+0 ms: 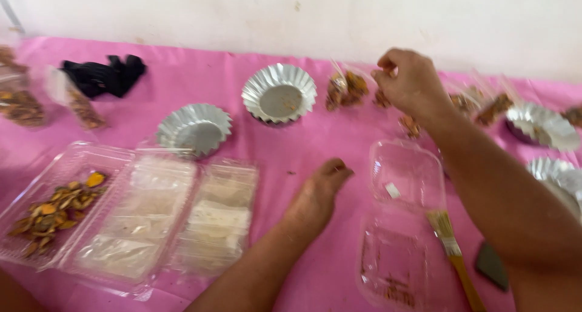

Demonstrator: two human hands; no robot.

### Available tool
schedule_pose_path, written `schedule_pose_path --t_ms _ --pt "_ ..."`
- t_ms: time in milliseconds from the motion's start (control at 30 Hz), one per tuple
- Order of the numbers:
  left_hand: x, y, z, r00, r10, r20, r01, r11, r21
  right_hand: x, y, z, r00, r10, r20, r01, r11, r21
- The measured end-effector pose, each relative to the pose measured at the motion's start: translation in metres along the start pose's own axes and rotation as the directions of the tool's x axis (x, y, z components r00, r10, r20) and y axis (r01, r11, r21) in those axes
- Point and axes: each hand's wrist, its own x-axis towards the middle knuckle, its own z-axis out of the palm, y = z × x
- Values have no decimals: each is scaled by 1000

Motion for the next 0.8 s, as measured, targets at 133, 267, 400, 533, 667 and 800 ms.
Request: schedule_pose_path --t_ms 133,267,400,533,667,800 --pt "2 -1 -14 999 -43 -17 40 988 -150 -57 -16 -52 986 29 167 -28 1000 -5" --pt "4 -6 -15 993 -59 -101 49 995 -92 -111 -29 -79 857 -20 514 100 987 -128" --pt "1 -14 -10 982 -97 -160 93 995 -28 -155 -15 -73 612 9 791 213 961 -176" --pt "1 -3 -19 986 -95 -138 100 994 31 -175 -20 -60 548 -20 836 252 957 -142" --pt "2 2 -18 983 -90 -159 109 987 117 -175 -20 -26 663 -147 734 321 942 -101" --pt "2 -3 -16 986 -76 -147 100 981 166 -167 -28 2 721 -161 675 340 930 -142"
